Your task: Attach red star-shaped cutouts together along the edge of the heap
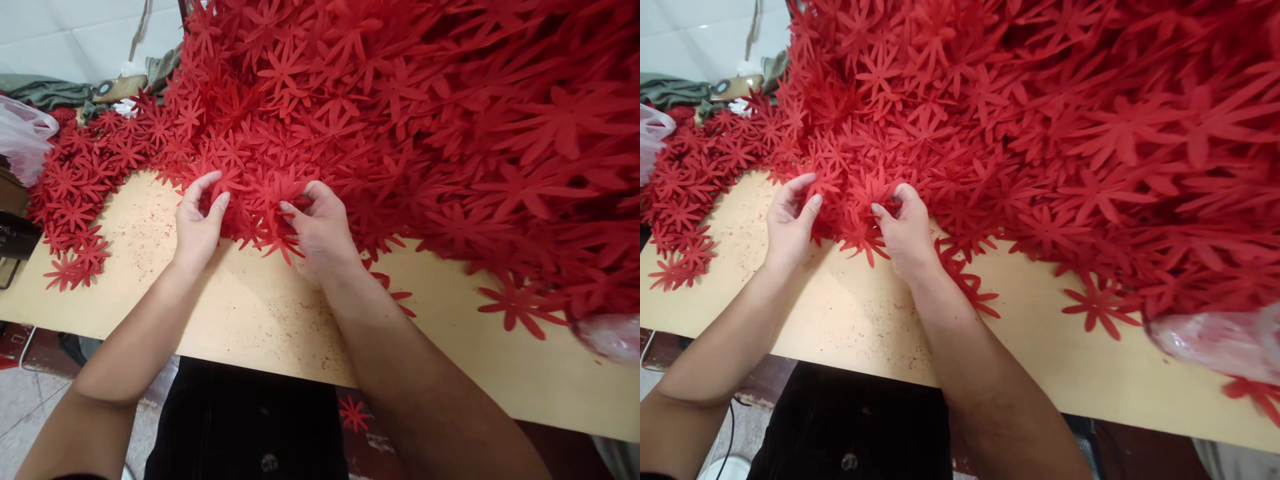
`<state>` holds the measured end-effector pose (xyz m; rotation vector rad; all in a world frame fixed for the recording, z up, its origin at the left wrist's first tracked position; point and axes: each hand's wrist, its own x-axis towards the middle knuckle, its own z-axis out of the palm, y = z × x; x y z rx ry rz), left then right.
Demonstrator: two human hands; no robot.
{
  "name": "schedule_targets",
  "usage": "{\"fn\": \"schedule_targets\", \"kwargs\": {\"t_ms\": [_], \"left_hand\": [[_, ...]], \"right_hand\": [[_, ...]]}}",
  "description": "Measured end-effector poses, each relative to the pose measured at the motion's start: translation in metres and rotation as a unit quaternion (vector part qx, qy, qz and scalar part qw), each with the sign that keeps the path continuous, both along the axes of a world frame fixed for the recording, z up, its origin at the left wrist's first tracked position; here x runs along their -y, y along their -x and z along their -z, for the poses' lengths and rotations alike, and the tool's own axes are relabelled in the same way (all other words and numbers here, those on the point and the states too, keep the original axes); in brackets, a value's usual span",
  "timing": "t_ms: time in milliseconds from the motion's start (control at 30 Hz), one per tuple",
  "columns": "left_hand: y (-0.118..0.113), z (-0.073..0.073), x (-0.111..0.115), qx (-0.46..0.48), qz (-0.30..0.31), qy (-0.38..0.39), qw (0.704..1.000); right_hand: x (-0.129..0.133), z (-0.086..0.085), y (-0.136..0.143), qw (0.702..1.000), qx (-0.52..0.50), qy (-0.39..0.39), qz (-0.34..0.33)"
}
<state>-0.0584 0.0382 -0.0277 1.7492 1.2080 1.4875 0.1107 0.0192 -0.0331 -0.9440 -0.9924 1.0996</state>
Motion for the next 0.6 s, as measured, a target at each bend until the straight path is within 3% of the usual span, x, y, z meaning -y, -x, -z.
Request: {"fn": "schedule_targets", "kwargs": {"t_ms": [100,200,267,400,500,600], "left_hand": [[0.011,0.001,-0.004,-0.066,-0.024,-0.06,0.996],[0.011,-0.011,0.003,-0.111,-0.046,-0.085,0.989],[0.003,-0.022,0.014,-0.129,-0.026,-0.081,0.988],[-0.018,-0.035,0.036,-0.162,0.07,-0.033,0.984],[-0.031,-0.029,0.044,-0.201,0.118,0.012,0.972],[-0.036,-0.015,0.043,-0.223,0.099,0.042,0.969]], "right_hand": [[0.0,0.001,0.001,1.0,-0.002,-0.004,0.011],[0.002,-0.002,0.001,1.0,-0.016,0.01,0.007],[0.005,-0.006,0.0,1.0,-0.009,0.023,0.014],[0.008,-0.013,-0.002,0.998,0.043,0.034,0.034],[0.008,-0.012,-0.002,0.997,0.062,0.023,0.05],[0.006,-0.009,-0.002,0.996,0.061,0.01,0.065]]}}
